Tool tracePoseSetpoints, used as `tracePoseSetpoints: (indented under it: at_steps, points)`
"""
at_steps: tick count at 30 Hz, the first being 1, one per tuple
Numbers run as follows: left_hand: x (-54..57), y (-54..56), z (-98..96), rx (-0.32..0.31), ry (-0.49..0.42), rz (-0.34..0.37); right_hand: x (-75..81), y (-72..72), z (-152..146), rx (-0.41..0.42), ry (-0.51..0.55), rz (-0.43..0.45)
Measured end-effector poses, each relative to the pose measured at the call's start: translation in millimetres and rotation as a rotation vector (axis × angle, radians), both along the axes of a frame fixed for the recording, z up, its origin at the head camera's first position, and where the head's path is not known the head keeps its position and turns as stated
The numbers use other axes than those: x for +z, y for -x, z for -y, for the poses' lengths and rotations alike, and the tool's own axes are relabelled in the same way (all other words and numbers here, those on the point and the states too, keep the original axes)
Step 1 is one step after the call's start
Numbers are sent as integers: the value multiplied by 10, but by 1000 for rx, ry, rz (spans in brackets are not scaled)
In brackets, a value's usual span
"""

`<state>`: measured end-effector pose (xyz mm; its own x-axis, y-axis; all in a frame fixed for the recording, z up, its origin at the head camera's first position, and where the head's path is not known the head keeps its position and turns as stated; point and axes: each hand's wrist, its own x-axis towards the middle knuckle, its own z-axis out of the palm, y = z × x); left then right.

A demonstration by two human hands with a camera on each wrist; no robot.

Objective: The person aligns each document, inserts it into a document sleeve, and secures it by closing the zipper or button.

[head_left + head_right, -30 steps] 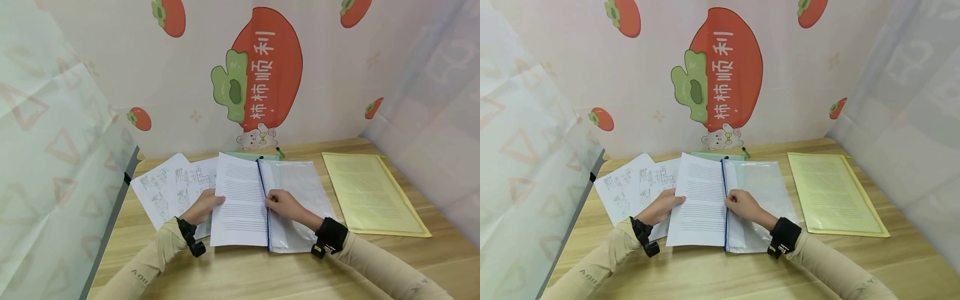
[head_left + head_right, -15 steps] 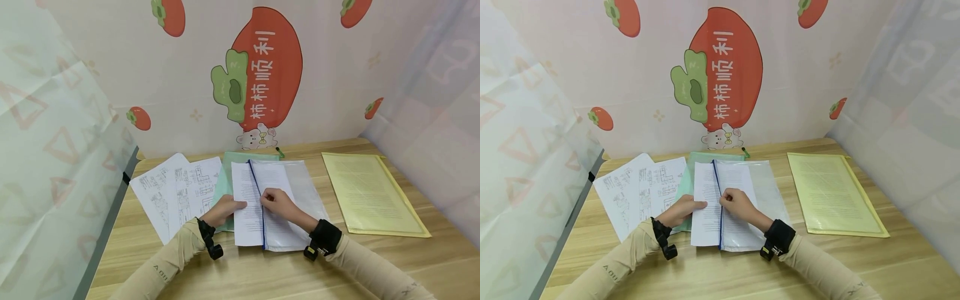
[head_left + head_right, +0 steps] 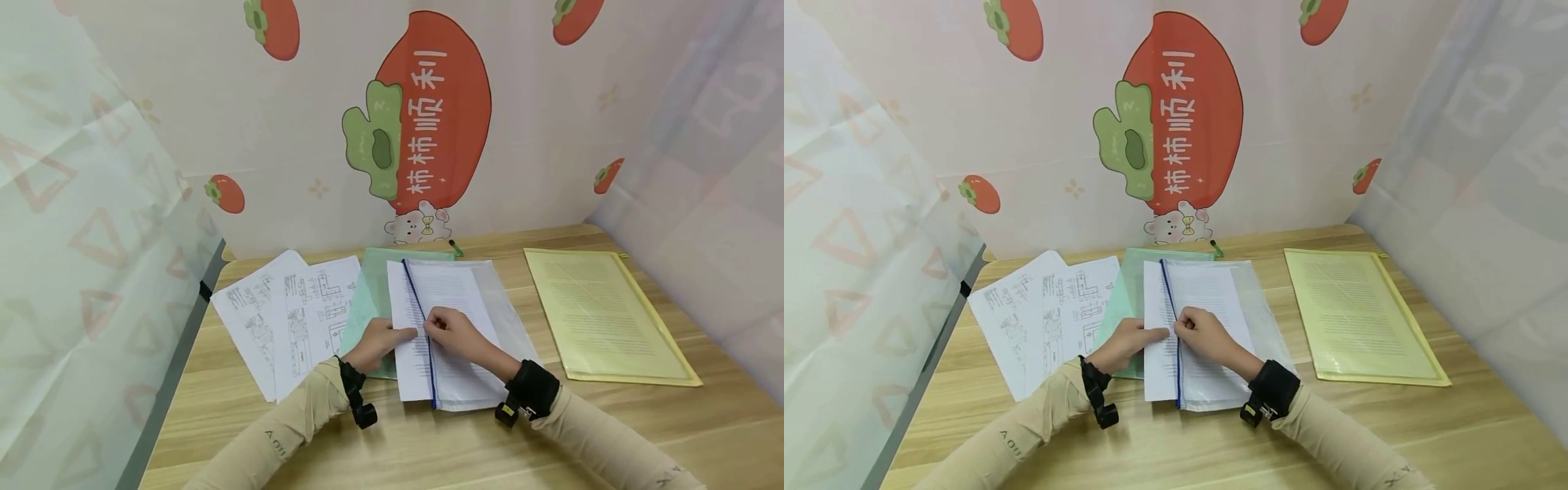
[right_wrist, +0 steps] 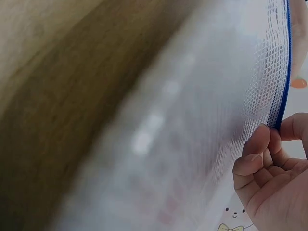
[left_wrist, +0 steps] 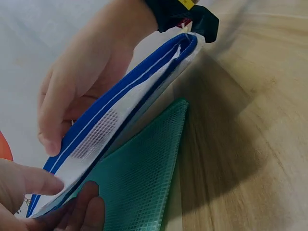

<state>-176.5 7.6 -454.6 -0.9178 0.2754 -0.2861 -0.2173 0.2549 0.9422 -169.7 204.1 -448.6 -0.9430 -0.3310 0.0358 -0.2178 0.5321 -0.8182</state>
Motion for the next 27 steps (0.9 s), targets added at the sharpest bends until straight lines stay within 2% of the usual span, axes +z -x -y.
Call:
tracePoseSetpoints:
  at_steps: [4,7,11,17,21,24,27]
  points:
    - [-11,43,20,38,53,2,-8,-9,-22,14,11,8]
    - [-36,47,-5,64,59,-12,-23,-32,-24,23,16,-3]
    - [-33,20,-65,110,77,-65,-34,-43,-13,22,13,-16]
    - [23,31,-153,99,35,-107,-12,-36,9,35,27,-44]
    - [-12,60,-223,117,92,-146,5,-23,56,52,31,-75]
    - [-44,65,-249,113,95,-121,1,-27,73,45,26,-75]
    - [-51,54,-243,94,41,-30,-20,-45,67,47,23,-57]
